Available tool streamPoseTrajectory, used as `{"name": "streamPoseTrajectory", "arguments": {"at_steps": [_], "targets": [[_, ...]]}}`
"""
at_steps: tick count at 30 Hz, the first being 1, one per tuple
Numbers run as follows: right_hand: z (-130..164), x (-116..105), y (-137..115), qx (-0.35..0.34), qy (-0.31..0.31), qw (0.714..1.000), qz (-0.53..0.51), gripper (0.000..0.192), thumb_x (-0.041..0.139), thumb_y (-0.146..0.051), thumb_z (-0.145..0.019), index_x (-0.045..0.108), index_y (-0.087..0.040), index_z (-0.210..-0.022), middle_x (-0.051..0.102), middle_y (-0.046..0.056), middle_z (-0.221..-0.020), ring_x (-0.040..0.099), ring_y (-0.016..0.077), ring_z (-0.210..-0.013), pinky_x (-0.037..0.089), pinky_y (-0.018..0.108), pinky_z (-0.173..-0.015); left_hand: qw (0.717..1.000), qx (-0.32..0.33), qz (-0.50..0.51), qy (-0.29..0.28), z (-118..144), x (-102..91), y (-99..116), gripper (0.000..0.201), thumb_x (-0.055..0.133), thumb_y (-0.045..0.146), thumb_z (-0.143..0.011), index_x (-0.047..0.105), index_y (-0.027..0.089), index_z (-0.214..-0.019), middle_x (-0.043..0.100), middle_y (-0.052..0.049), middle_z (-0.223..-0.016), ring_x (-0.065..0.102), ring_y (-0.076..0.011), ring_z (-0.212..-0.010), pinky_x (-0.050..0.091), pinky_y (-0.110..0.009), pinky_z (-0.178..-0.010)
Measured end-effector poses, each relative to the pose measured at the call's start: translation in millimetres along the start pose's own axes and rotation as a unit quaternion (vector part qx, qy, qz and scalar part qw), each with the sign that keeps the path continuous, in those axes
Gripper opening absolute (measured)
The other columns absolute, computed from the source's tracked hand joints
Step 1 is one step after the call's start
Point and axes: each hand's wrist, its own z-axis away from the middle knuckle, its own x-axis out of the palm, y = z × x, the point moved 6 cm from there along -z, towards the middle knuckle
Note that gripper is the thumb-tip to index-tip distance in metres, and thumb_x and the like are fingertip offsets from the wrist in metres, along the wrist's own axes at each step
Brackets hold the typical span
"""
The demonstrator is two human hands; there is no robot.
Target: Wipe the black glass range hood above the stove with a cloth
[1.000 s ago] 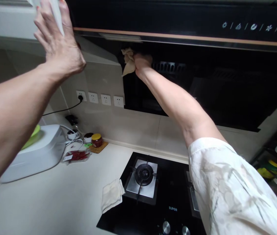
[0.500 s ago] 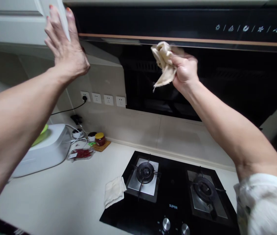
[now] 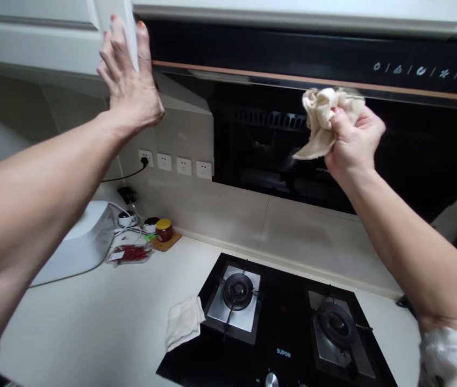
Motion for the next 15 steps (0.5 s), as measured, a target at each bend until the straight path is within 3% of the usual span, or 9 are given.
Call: {"name": "streamPoseTrajectory", "arguments": {"at_steps": [3,5,11,15], "targets": [[-10,43,30,0.016,-0.043,0.998,-0.046,0.033,0.095,-0.039,-0.059,0.071,-0.031,-0.079,0.072,-0.005,-0.096,0.074,0.0224,-0.106,0.068,0.047,-0.106,1.0,-0.008,-0.015,-0.001,1,-1.2,1,0.121,0.065,0.039,-0.072,0.006,0.035,-0.178,-0.017,0.023,-0.18,-0.018,-0.0271,-0.165,-0.025,-0.045,-0.131],[-12,81,50,0.041,-0.076,0.994,-0.07,0.038,0.094,-0.043,-0.053,0.071,-0.029,-0.081,0.072,-0.005,-0.095,0.073,0.0219,-0.097,0.066,0.049,-0.109,1.0,-0.011,-0.024,0.001,0,-1.0,2,0.12,0.065,0.039,-0.074,0.005,0.034,-0.178,-0.017,0.02,-0.181,-0.017,-0.0266,-0.165,-0.025,-0.043,-0.13],[-15,212,122,0.144,-0.164,0.967,-0.13,0.064,0.1,-0.051,-0.041,0.063,-0.026,-0.087,0.073,-0.009,-0.097,0.068,0.0199,-0.113,0.06,0.042,-0.122,0.999,-0.018,-0.031,-0.001,-3,1.6,1,0.119,0.065,0.033,-0.075,0.006,0.035,-0.178,-0.017,0.019,-0.181,-0.018,-0.0257,-0.165,-0.033,-0.036,-0.124],[-32,276,185,0.207,-0.125,0.952,-0.187,0.072,0.102,-0.062,-0.052,0.057,-0.02,-0.088,0.068,-0.006,-0.081,0.06,0.0158,-0.128,0.045,0.046,-0.136,0.998,-0.03,-0.054,-0.002,-2,0.0,0,0.12,0.066,0.029,-0.076,0.004,0.039,-0.178,-0.017,0.022,-0.181,-0.018,-0.021,-0.165,-0.033,-0.032,-0.123]]}}
